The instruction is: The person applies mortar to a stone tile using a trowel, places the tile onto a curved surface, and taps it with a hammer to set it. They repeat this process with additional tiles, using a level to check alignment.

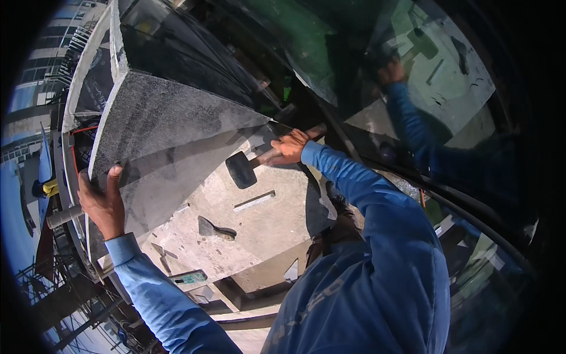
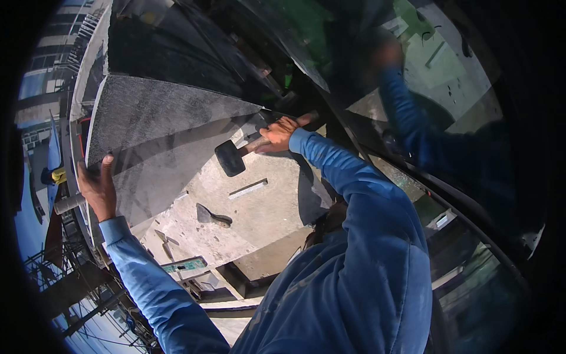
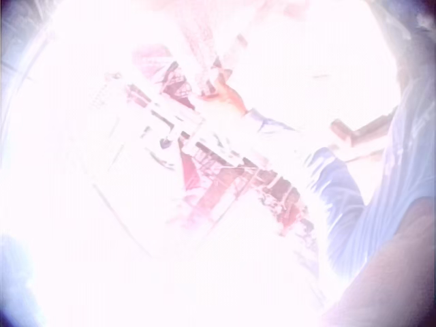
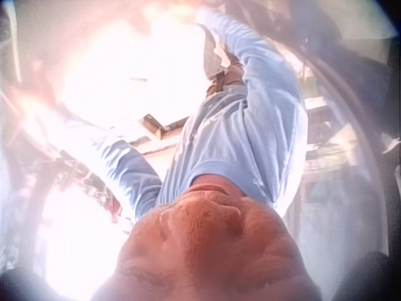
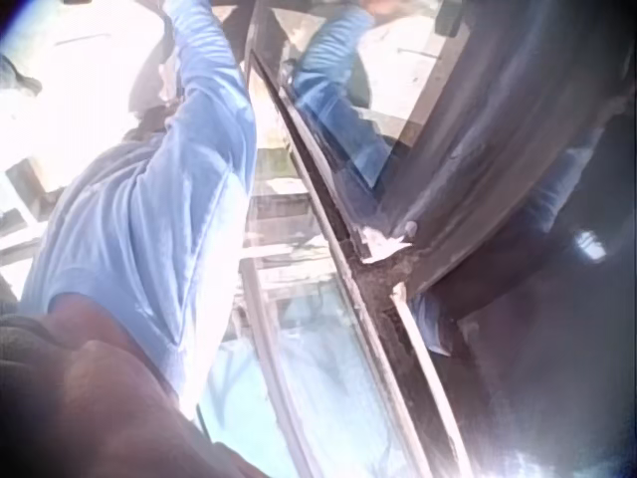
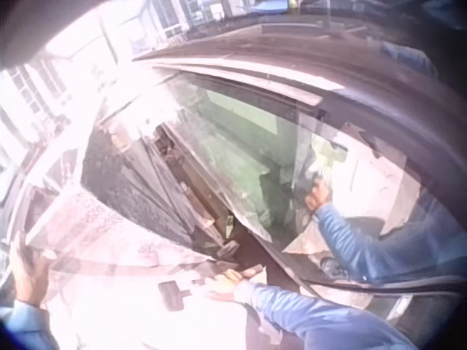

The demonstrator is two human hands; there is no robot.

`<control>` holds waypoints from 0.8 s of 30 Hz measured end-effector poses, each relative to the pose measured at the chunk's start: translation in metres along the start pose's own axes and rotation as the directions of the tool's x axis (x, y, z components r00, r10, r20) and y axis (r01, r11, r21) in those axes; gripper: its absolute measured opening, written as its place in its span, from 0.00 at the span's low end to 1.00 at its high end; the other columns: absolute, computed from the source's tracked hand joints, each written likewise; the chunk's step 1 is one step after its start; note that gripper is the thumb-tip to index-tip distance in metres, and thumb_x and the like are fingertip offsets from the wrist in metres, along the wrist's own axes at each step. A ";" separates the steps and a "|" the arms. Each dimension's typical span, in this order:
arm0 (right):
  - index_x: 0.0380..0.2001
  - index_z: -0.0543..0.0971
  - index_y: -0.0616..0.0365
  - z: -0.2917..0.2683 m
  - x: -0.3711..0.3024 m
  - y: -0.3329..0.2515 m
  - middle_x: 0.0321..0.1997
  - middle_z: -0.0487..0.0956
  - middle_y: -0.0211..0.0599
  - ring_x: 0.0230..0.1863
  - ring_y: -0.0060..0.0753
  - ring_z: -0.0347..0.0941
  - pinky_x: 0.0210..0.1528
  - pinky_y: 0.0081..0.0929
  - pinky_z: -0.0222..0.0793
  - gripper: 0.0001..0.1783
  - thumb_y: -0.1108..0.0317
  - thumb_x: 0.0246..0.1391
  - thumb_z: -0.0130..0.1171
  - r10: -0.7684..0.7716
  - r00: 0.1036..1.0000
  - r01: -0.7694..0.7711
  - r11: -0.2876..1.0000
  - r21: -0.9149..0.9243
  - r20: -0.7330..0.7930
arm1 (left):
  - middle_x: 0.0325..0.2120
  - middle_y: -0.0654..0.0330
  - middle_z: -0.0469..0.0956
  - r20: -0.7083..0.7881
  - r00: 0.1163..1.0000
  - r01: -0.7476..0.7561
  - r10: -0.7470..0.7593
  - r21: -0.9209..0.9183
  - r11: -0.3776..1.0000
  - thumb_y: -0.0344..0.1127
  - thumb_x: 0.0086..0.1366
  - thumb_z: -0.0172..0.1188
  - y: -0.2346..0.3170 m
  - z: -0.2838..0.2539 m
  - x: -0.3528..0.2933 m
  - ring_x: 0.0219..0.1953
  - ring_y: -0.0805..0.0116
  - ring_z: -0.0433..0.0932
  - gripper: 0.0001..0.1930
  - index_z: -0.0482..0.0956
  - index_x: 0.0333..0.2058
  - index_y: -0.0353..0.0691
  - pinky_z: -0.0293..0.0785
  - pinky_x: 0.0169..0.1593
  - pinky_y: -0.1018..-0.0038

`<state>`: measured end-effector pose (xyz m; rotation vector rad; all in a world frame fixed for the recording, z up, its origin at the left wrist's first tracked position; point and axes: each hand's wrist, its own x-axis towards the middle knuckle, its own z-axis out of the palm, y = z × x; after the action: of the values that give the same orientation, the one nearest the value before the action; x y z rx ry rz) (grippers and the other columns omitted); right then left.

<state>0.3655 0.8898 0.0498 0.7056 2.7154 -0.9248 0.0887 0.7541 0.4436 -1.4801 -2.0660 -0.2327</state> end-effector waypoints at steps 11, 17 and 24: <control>0.55 0.75 0.50 -0.010 -0.008 0.008 0.42 0.82 0.50 0.50 0.55 0.77 0.58 0.50 0.64 0.46 0.21 0.52 0.42 0.042 0.998 -0.043 0.999 0.029 0.041 | 0.26 0.51 0.71 -0.057 0.998 -0.023 0.024 0.012 1.000 0.64 0.53 0.70 -0.002 0.005 0.000 0.33 0.50 0.71 0.34 0.72 0.35 0.33 0.67 0.41 0.56; 0.51 0.77 0.55 -0.033 -0.002 0.009 0.41 0.82 0.55 0.47 0.57 0.79 0.54 0.51 0.69 0.48 0.20 0.51 0.44 0.148 0.986 -0.149 0.989 -0.007 -0.083 | 0.30 0.47 0.74 0.049 0.998 0.041 -0.044 0.064 0.997 0.65 0.52 0.70 -0.004 0.004 0.001 0.36 0.47 0.73 0.37 0.74 0.39 0.31 0.68 0.45 0.56; 0.50 0.80 0.56 -0.038 -0.002 0.003 0.40 0.83 0.53 0.48 0.56 0.79 0.56 0.50 0.68 0.48 0.20 0.51 0.44 0.066 0.991 -0.076 0.994 -0.082 -0.119 | 0.32 0.45 0.75 0.053 0.998 0.028 -0.028 -0.003 1.000 0.65 0.51 0.70 -0.004 0.002 0.002 0.37 0.47 0.73 0.41 0.73 0.41 0.26 0.68 0.47 0.56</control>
<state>0.3675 0.9145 0.0791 0.8576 2.7899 -0.7685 0.0839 0.7553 0.4435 -1.4753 -2.1304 -0.2098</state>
